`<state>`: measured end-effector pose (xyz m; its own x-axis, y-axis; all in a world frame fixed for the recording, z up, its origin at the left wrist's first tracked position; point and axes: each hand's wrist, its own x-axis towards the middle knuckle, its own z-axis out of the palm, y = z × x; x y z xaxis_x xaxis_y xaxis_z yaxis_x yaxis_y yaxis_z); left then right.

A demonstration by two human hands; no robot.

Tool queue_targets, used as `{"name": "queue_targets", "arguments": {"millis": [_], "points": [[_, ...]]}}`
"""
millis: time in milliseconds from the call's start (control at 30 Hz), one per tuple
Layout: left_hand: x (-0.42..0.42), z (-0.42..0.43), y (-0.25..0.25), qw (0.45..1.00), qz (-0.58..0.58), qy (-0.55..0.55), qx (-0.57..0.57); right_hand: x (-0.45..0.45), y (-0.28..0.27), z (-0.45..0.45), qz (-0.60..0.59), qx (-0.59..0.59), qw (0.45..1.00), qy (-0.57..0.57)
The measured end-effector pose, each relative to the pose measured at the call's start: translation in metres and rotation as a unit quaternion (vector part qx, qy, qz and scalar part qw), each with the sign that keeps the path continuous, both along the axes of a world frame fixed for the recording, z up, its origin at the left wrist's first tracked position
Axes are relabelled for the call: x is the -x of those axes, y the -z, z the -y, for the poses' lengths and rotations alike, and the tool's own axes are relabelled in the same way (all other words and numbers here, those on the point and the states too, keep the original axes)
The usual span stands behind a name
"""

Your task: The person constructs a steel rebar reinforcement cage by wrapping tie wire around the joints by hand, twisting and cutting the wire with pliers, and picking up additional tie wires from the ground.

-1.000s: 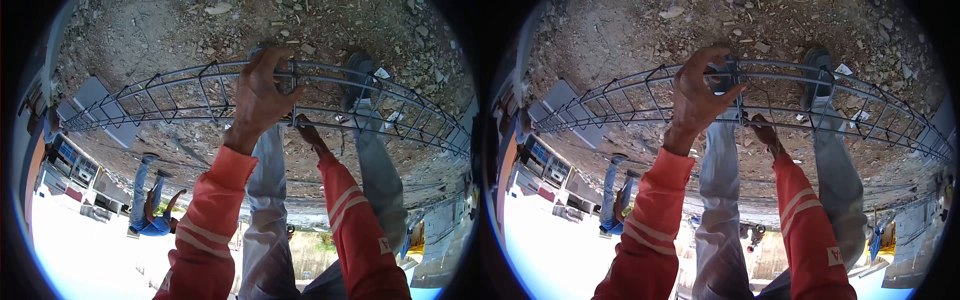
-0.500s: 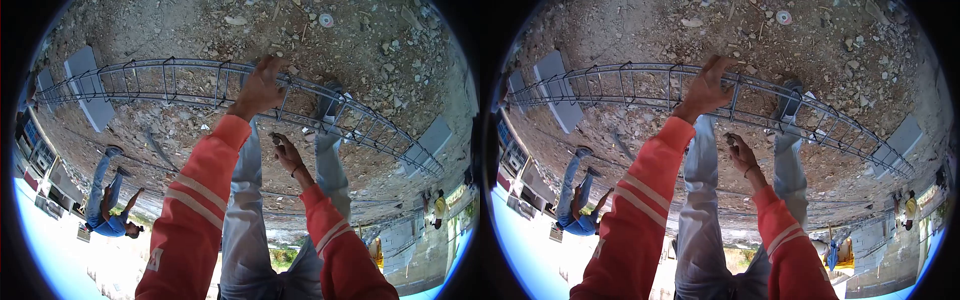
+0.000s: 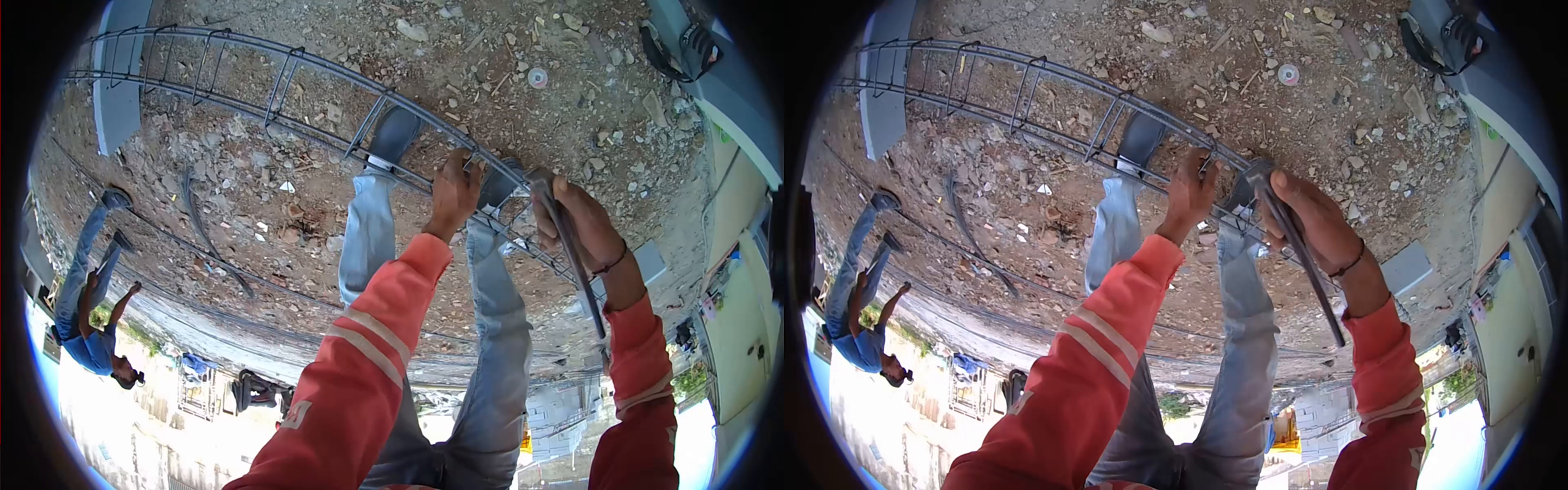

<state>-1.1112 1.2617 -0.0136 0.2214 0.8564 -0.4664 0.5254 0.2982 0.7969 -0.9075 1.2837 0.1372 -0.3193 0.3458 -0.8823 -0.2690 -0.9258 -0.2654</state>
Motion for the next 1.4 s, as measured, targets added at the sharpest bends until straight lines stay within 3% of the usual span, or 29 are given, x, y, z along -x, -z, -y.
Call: {"name": "queue_targets", "arguments": {"millis": [167,200,233,267,333,467,567,633,733,833,1067,1133,1267,1333,1400], "points": [[-0.009,0.009,0.01,0.998,-0.032,-0.055,0.008,-0.033,0.06,-0.056,0.028,0.049,0.978,-0.203],[-0.008,0.009,0.008,0.998,-0.051,-0.037,0.005,-0.03,0.069,-0.064,0.103,-0.007,0.908,-0.405],[-0.007,0.009,0.007,0.998,-0.051,-0.046,0.009,-0.028,0.078,-0.071,0.171,-0.066,0.79,-0.585],[-0.006,0.009,0.006,0.997,-0.046,-0.055,-0.006,-0.033,0.095,-0.066,0.168,-0.064,0.785,-0.594],[-0.007,0.011,0.01,0.996,-0.038,-0.072,-0.019,-0.045,0.122,-0.05,0.219,-0.234,0.57,-0.757],[-0.006,0.013,0.011,0.996,-0.045,-0.068,-0.025,-0.024,0.124,-0.07,0.243,-0.188,0.565,-0.766],[-0.008,0.011,0.007,0.996,-0.053,-0.071,-0.014,-0.014,0.126,-0.076,0.249,-0.224,0.518,-0.787],[-0.007,0.011,0.007,0.995,-0.049,-0.086,-0.01,-0.009,0.134,-0.074,0.247,-0.274,0.42,-0.829],[-0.004,0.011,0.008,0.996,-0.039,-0.08,-0.007,0.001,0.135,-0.089,0.206,-0.21,0.459,-0.838],[-0.006,0.012,0.011,0.996,-0.037,-0.077,-0.013,-0.006,0.138,-0.09,0.187,-0.241,0.484,-0.82],[-0.009,0.015,0.011,0.996,-0.05,-0.077,-0.004,-0.013,0.142,-0.077,0.178,-0.283,0.481,-0.81],[-0.01,0.014,0.01,0.996,-0.05,-0.078,-0.003,-0.013,0.148,-0.068,0.224,-0.364,0.427,-0.797],[-0.008,0.015,0.011,0.996,-0.061,-0.068,-0.008,-0.006,0.146,-0.078,0.216,-0.314,0.45,-0.808],[-0.01,0.016,0.011,0.996,-0.06,-0.065,-0.013,-0.006,0.14,-0.079,0.266,-0.409,0.43,-0.76],[-0.01,0.015,0.012,0.996,-0.064,-0.065,-0.003,-0.001,0.134,-0.089,0.253,-0.386,0.431,-0.775]]}}
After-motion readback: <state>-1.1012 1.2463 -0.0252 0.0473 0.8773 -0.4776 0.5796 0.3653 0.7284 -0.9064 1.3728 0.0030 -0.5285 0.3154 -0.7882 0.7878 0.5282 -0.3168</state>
